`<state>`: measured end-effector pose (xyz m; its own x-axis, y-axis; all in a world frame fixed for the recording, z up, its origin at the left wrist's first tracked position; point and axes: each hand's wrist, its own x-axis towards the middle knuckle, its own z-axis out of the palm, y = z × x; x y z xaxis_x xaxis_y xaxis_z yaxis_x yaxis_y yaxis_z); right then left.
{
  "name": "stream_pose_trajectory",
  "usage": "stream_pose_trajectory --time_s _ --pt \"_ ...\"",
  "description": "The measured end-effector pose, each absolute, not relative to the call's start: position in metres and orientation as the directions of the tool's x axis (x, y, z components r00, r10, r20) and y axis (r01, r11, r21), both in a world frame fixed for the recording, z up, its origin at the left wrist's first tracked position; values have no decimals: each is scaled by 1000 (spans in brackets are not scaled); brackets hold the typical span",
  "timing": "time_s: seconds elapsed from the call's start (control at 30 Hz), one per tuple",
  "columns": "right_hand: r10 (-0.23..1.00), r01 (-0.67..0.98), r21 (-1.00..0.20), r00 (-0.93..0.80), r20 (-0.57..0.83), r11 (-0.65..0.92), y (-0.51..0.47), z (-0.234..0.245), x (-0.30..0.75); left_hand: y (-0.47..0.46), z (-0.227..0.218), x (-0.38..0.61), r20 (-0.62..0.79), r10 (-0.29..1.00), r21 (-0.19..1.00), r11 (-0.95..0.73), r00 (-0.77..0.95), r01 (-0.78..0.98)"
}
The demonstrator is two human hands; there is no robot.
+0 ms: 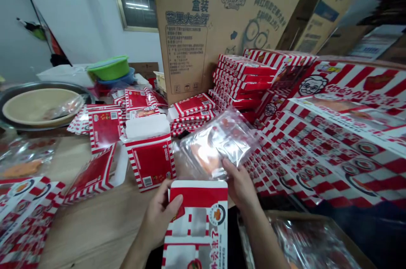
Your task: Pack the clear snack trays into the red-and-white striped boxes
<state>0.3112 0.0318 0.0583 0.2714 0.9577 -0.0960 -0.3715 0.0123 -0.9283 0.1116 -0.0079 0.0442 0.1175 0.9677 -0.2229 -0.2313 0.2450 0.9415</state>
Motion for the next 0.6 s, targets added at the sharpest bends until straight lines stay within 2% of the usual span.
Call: stream_pose_trajectory --time_s 0.2,0.3,0.4,0.47,0.53,0.6 --pt "988 -372 -916 -53 -143 -152 11 44 335 -23 37 114 -207 976 920 170 -67 -354" --pt "974 -317 -930 -184 -134 -188 5 41 344 -25 28 110 -197 980 956 183 -42 -229" --pt "962 -214 -964 -252 -103 -159 4 48 348 -20 29 98 -91 985 995 97 150 -35" --pt "977 -170 -983 -209 -28 -65 11 59 347 -15 37 92 -55 938 998 46 343 35" --pt "997 -169 -983 -18 76 72 24 72 346 -12 47 89 -69 874 997 40 480 69" --pt "957 -126 -966 216 195 225 39 86 346 -12 50 90 -101 845 995 71 525 77"
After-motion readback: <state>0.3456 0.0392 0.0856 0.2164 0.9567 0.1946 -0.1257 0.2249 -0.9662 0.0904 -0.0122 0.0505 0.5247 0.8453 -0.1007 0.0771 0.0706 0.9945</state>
